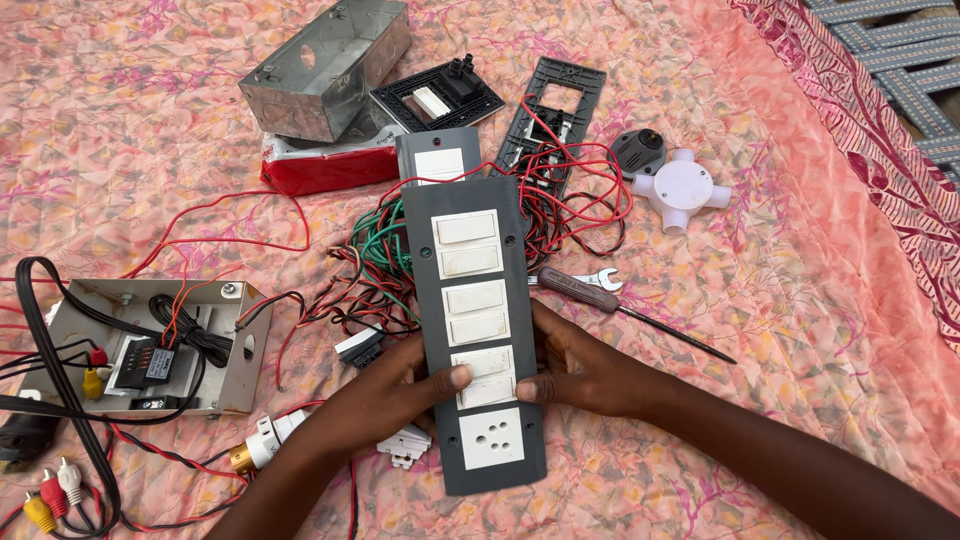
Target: The person assembles electrical switches and a socket into a gray plastic faceplate by hand and using a screwdriver to tighten internal wire connections.
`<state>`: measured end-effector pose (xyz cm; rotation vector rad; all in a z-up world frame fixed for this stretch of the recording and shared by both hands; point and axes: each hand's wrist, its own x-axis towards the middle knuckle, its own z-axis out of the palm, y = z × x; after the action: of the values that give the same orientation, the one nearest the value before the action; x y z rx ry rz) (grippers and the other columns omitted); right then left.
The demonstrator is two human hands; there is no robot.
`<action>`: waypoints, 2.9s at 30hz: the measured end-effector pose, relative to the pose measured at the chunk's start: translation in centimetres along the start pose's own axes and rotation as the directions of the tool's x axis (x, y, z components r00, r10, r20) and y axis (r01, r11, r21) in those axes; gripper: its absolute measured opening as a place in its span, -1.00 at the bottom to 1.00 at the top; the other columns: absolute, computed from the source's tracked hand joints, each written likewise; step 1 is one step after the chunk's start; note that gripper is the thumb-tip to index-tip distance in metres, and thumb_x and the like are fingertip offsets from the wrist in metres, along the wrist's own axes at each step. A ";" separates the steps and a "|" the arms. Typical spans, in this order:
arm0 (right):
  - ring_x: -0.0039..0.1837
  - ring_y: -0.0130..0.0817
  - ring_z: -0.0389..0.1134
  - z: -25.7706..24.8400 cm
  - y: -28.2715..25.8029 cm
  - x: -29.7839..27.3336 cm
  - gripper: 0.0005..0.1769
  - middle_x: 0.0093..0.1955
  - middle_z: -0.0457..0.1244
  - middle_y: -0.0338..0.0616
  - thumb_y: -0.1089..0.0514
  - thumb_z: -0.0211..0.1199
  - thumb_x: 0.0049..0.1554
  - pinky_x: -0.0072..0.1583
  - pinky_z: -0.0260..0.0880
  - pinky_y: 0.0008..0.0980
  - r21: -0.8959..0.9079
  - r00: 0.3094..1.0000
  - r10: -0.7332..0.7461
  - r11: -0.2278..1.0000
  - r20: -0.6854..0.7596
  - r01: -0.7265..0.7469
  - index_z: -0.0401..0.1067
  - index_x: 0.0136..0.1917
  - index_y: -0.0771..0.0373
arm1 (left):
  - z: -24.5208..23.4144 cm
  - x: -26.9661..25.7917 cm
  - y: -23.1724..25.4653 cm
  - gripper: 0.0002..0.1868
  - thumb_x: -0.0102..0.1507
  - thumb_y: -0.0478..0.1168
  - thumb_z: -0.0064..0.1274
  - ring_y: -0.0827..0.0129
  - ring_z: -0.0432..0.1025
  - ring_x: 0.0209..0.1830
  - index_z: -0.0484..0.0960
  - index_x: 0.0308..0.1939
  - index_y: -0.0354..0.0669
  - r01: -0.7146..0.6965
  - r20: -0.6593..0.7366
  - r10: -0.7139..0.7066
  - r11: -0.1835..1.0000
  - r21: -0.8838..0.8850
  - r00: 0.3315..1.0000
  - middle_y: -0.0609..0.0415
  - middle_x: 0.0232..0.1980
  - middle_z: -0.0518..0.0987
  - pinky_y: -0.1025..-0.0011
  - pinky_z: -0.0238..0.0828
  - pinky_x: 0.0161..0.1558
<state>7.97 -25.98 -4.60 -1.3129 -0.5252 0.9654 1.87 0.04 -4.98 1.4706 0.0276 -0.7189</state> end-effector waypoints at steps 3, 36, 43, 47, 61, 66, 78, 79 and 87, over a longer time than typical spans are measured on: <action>0.64 -0.10 0.03 0.0 -0.3 -0.3 0.16 0.61 0.01 0.04 0.05 0.42 0.08 0.54 0.09 -0.06 0.015 0.999 0.034 0.999 0.006 -0.034 -0.30 0.68 0.20 | 0.0 0.1 -0.1 -0.33 0.24 0.12 0.06 0.39 0.61 0.01 0.39 0.35 -0.11 -0.047 0.041 0.051 0.996 -0.081 0.998 0.04 0.12 0.66 0.33 0.66 -0.13; 0.58 -0.18 0.10 0.1 0.1 0.2 0.06 0.58 0.07 0.00 0.03 0.29 0.12 0.51 0.11 -0.14 0.016 0.993 0.065 0.998 -0.094 -0.064 -0.27 0.68 0.14 | 1.3 1.0 -0.6 -0.46 0.30 0.06 0.03 0.34 0.60 0.03 0.58 0.16 -0.33 -0.192 -0.037 0.197 0.975 0.110 0.980 -0.06 0.04 0.72 0.34 0.53 0.06; 0.57 -0.18 0.12 -0.3 0.4 0.3 0.03 0.55 0.09 0.01 -0.03 0.29 0.12 0.50 0.13 -0.13 0.052 0.994 0.064 0.997 -0.085 -0.059 -0.18 0.67 0.20 | 1.4 0.7 -0.2 -0.37 0.33 0.20 -0.18 0.35 0.61 -0.34 0.59 0.07 -0.32 -0.072 -0.077 0.081 0.991 0.113 0.994 -0.04 -0.22 0.70 0.39 0.60 -0.36; 0.56 -0.17 0.13 -0.2 0.2 0.4 0.00 0.54 0.11 0.01 -0.10 0.29 0.13 0.50 0.14 -0.13 0.037 0.997 0.030 0.999 -0.069 -0.028 -0.12 0.66 0.22 | 1.2 0.8 -0.4 -0.34 0.37 0.20 -0.28 0.38 0.62 -0.41 0.60 -0.02 -0.39 -0.090 -0.108 0.092 0.996 0.025 0.990 -0.02 -0.29 0.70 0.42 0.62 -0.39; 0.29 -0.17 0.37 -2.9 -7.1 -1.8 -0.41 0.27 0.31 -0.02 -0.19 0.18 0.26 0.24 0.47 -0.24 -0.792 0.905 -0.244 0.594 -0.348 -0.144 0.35 0.41 0.19 | 1.6 -1.6 1.8 -0.37 0.41 0.16 -0.26 -0.08 0.54 -0.37 0.63 -0.38 -0.32 -0.265 0.061 0.312 0.670 0.694 0.948 -0.22 -0.42 0.60 0.03 0.42 -0.24; 0.51 -0.16 0.25 -2.3 -7.1 -0.8 -0.39 0.50 0.20 -0.02 -0.16 0.12 0.30 0.43 0.29 -0.15 -0.787 0.938 -0.323 0.608 -0.129 0.101 0.23 0.49 0.17 | 3.6 -1.7 2.0 -0.36 0.38 0.14 -0.26 -0.15 0.49 -0.44 0.59 -0.53 -0.28 -0.099 -0.041 0.231 0.563 0.821 0.972 -0.22 -0.49 0.58 -0.04 0.40 -0.26; 0.34 -0.35 0.21 -4.7 -5.3 -0.2 -0.26 0.25 0.20 -0.14 -0.03 0.06 -0.04 0.36 0.17 -0.31 -0.552 0.962 -0.272 0.799 0.022 0.239 0.36 0.39 0.26 | 6.9 -2.0 -0.8 -0.59 0.32 -0.04 -0.09 -0.07 0.49 -0.55 0.57 -0.49 -0.25 -0.282 0.129 0.395 0.360 0.889 0.910 -0.16 -0.53 0.54 -0.03 0.44 -0.39; 0.30 -0.33 0.23 -4.9 -5.2 -0.2 -0.30 0.22 0.22 -0.12 -0.01 0.09 -0.07 0.32 0.20 -0.30 -0.460 0.976 -0.219 0.867 -0.008 0.191 0.38 0.33 0.28 | 6.8 -2.0 -0.8 -0.60 0.30 -0.04 -0.09 -0.07 0.49 -0.53 0.57 -0.49 -0.25 -0.292 0.135 0.404 0.356 0.888 0.905 -0.15 -0.51 0.55 -0.03 0.44 -0.39; 0.15 -0.32 0.37 -4.8 -4.6 0.2 -0.65 0.05 0.36 -0.07 0.14 0.15 -0.08 0.24 0.34 -0.27 -0.164 0.992 -0.093 0.983 -0.087 0.078 0.40 -0.01 0.29 | 6.8 -2.4 0.7 -0.61 0.34 -0.04 -0.16 -0.12 0.48 -0.46 0.59 -0.38 -0.25 -0.315 0.132 0.432 0.385 0.868 0.892 -0.16 -0.46 0.56 -0.06 0.41 -0.35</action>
<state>13.26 -28.36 -1.31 -1.4605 -0.5910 0.7992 -2.44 -5.17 -2.34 2.4138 -0.6893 -0.2144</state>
